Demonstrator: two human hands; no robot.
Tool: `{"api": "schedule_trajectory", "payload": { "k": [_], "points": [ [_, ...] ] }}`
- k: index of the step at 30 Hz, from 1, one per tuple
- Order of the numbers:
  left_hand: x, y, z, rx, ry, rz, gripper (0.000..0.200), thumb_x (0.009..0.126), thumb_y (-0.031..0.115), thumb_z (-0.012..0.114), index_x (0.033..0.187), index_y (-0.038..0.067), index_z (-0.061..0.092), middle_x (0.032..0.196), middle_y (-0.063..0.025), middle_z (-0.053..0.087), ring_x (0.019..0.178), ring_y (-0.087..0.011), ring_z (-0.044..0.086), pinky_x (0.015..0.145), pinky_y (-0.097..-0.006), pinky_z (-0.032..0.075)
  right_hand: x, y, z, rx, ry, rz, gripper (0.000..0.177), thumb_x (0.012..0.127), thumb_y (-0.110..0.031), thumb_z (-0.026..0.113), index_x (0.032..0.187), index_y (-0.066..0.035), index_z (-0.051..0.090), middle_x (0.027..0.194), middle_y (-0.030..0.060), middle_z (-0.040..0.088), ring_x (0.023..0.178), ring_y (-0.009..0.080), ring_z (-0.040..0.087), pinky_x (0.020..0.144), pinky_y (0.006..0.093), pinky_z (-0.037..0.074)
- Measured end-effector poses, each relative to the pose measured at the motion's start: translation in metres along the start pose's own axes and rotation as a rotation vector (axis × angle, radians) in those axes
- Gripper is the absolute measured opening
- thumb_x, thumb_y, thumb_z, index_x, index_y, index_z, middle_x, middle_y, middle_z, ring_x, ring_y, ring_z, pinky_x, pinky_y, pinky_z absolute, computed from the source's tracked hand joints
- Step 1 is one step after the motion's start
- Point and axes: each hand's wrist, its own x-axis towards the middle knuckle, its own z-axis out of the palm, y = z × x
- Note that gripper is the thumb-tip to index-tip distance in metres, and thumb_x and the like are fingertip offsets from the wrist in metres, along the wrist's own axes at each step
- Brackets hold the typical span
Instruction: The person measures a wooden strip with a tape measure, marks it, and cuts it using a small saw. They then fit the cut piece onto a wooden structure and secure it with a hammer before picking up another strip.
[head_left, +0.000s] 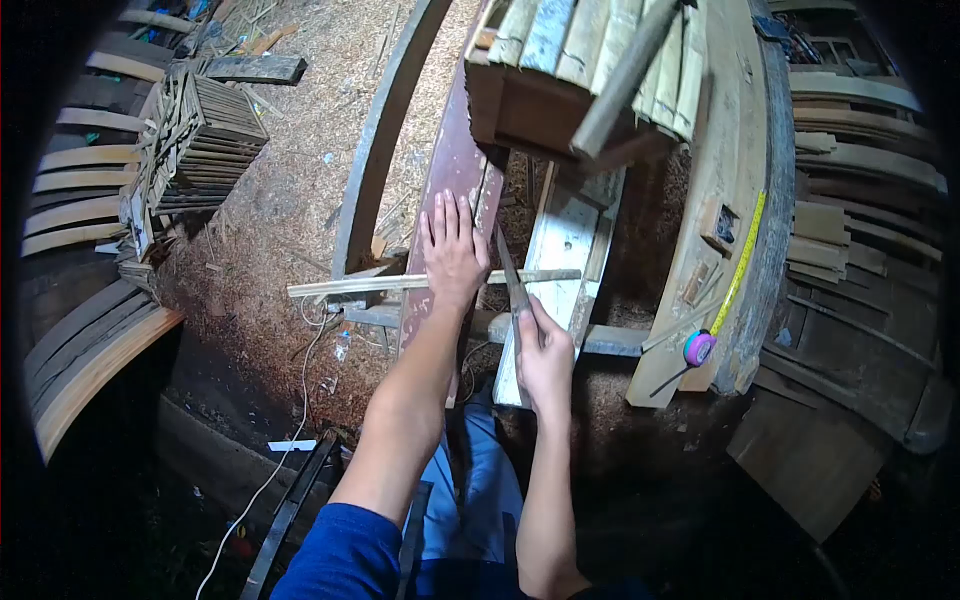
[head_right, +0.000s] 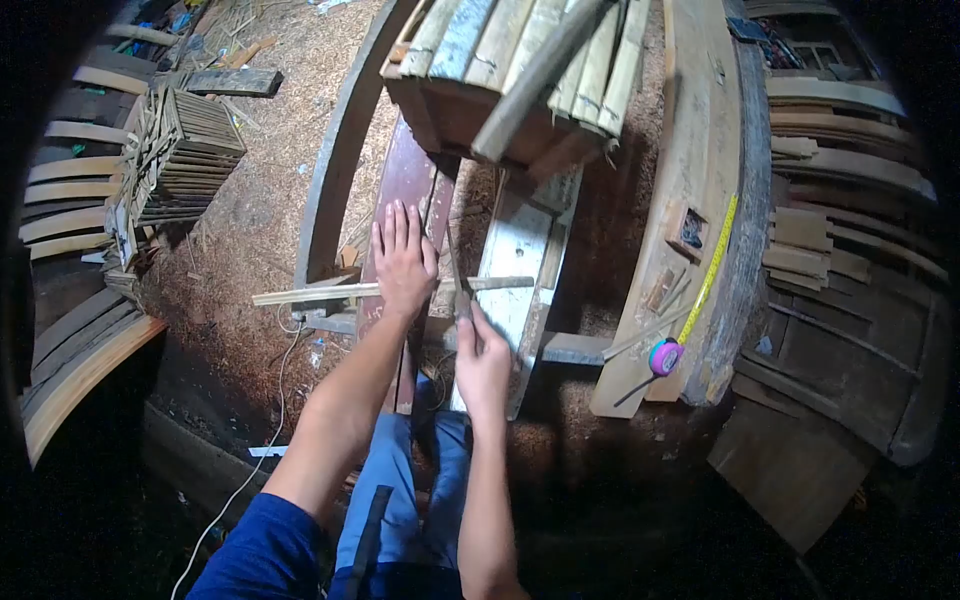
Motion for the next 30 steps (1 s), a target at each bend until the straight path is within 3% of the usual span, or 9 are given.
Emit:
{"api": "schedule_trajectory", "payload": {
  "k": [7,9,10,13,14,22,26,29,30],
  "points": [
    [-0.018,-0.014,-0.007,-0.114,0.178,0.149,0.055,0.099,0.031,0.057,0.150,0.009,0.053,0.162,-0.0177,0.042,0.153,-0.0298,0.035,0.128,-0.0584,0.014,-0.028,0.081,0.026,0.166,0.132,-0.256,0.047,0.107,-0.018,0.060,0.145,0.010,0.054,0.133,0.0196,0.068,0.120,0.0169,0.062,0.104,0.0312,0.047],
    [-0.043,-0.024,-0.018,-0.176,0.033,0.378,0.051,0.101,0.036,0.058,0.145,0.011,0.059,0.160,-0.0154,0.045,0.153,-0.0278,0.036,0.128,-0.0587,0.011,-0.034,0.107,0.027,0.182,0.145,-0.306,0.047,0.107,-0.017,0.059,0.146,0.009,0.053,0.136,0.0192,0.067,0.121,0.0172,0.062,0.105,0.0317,0.047],
    [-0.054,-0.026,-0.024,-0.189,-0.009,0.385,0.041,0.099,0.031,0.065,0.135,0.010,0.067,0.159,-0.0139,0.048,0.153,-0.0290,0.036,0.128,-0.0563,0.012,-0.035,0.116,0.024,0.236,0.107,-0.316,0.049,0.107,-0.016,0.060,0.147,0.011,0.050,0.140,0.0213,0.063,0.125,0.0199,0.061,0.108,0.0329,0.046],
    [-0.081,-0.035,-0.034,-0.298,-0.094,0.413,0.032,0.098,0.027,0.067,0.124,0.010,0.072,0.159,-0.0132,0.048,0.153,-0.0290,0.036,0.128,-0.0572,0.012,-0.046,0.133,0.020,0.304,0.066,-0.314,0.051,0.107,-0.016,0.060,0.148,0.012,0.048,0.144,0.0240,0.060,0.130,0.0225,0.059,0.110,0.0340,0.045],
    [-0.086,-0.034,-0.035,-0.326,-0.069,0.425,0.022,0.095,0.023,0.071,0.111,0.009,0.074,0.155,-0.0121,0.052,0.150,-0.0286,0.040,0.127,-0.0581,0.014,-0.049,0.136,0.019,0.286,0.056,-0.302,0.051,0.106,-0.016,0.061,0.148,0.012,0.048,0.144,0.0238,0.060,0.131,0.0229,0.059,0.110,0.0340,0.045],
    [-0.089,-0.032,-0.037,-0.249,0.020,0.550,0.023,0.085,0.013,0.076,0.107,0.012,0.074,0.130,-0.0017,0.070,0.135,-0.0237,0.057,0.124,-0.0581,0.025,-0.070,0.121,0.008,0.194,0.069,-0.327,0.048,0.106,-0.018,0.060,0.146,0.009,0.052,0.139,0.0253,0.064,0.128,0.0255,0.063,0.107,0.0355,0.048],
    [-0.086,-0.029,-0.039,-0.196,0.098,0.568,0.025,0.083,0.011,0.076,0.107,0.011,0.074,0.125,-0.0026,0.072,0.132,-0.0259,0.058,0.122,-0.0562,0.030,-0.069,0.114,0.010,0.103,0.102,-0.346,0.047,0.107,-0.018,0.058,0.145,0.009,0.053,0.139,0.0260,0.064,0.127,0.0280,0.064,0.107,0.0363,0.049],
    [-0.097,-0.034,-0.025,-0.221,0.078,0.514,0.020,0.082,0.012,0.076,0.102,0.008,0.073,0.124,-0.0037,0.072,0.132,-0.0269,0.058,0.121,-0.0535,0.034,-0.072,0.110,0.020,0.046,0.117,-0.351,0.048,0.109,-0.017,0.055,0.147,0.012,0.050,0.137,0.0215,0.065,0.119,0.0191,0.063,0.104,0.0320,0.047],
    [-0.098,-0.033,-0.029,-0.277,0.079,0.480,0.016,0.086,0.014,0.076,0.098,0.005,0.070,0.135,-0.0089,0.068,0.137,-0.0295,0.055,0.121,-0.0527,0.034,-0.073,0.113,0.023,0.056,0.121,-0.375,0.049,0.109,-0.018,0.054,0.147,0.012,0.049,0.138,0.0224,0.065,0.120,0.0196,0.062,0.105,0.0326,0.047]
  ]
}}
